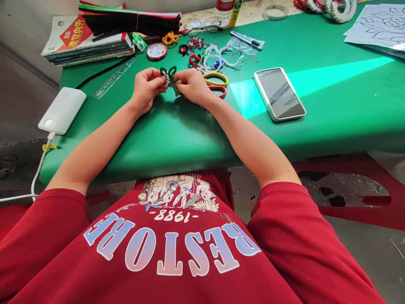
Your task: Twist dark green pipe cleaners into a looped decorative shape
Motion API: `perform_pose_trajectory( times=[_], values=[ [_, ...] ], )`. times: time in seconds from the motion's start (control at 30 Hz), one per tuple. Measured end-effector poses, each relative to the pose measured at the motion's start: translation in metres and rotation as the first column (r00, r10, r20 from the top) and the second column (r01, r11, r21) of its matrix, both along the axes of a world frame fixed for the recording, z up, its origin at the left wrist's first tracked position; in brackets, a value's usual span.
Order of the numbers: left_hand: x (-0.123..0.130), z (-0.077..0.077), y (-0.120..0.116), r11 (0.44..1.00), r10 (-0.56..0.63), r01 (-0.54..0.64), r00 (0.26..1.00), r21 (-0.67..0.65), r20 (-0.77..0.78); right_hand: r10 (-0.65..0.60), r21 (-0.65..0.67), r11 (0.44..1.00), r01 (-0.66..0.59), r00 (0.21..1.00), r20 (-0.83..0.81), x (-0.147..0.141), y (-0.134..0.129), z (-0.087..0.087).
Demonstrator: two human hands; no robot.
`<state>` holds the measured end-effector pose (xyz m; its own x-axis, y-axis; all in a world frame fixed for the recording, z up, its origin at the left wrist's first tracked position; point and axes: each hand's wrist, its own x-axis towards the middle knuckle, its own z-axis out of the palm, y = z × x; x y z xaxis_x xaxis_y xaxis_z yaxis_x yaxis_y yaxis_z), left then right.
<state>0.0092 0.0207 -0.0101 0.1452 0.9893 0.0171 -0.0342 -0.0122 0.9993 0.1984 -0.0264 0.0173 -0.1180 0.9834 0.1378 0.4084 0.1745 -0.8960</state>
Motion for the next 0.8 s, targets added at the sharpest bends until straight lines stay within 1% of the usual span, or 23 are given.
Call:
perform_pose_trajectory(
  times=[0.1,0.23,0.33,0.47,0.53,0.67,0.8],
  values=[
    [0.0,0.002,-0.005,1.0,-0.013,0.013,1.0,-0.006,0.019,0.007,-0.018,1.0,-0.006,0.999,0.039,0.002,-0.003,0.002],
    [0.0,0.006,-0.011,0.999,-0.02,0.02,1.0,0.027,-0.022,0.018,-0.046,0.999,-0.017,0.999,0.028,0.005,-0.005,0.003],
    [-0.001,0.003,-0.006,0.999,-0.024,0.026,0.999,0.027,-0.046,0.027,-0.023,0.999,-0.026,0.998,0.053,0.005,-0.004,0.002],
    [-0.005,-0.006,0.006,0.996,-0.076,0.08,0.994,0.051,-0.075,0.014,0.023,1.0,-0.017,0.992,0.129,0.004,0.001,0.0],
    [-0.006,-0.009,0.01,0.994,-0.078,0.085,0.991,0.062,-0.107,0.015,0.036,0.999,-0.021,0.986,0.168,0.004,0.005,-0.001],
    [-0.005,-0.007,0.011,0.997,-0.038,0.045,0.991,0.059,-0.128,0.022,0.053,0.998,-0.033,0.98,0.197,0.006,0.011,-0.004],
    [-0.002,-0.004,0.008,0.997,-0.051,0.059,0.991,0.058,-0.125,0.02,0.071,0.997,-0.031,0.988,0.154,0.007,0.013,-0.008]
  ],
)
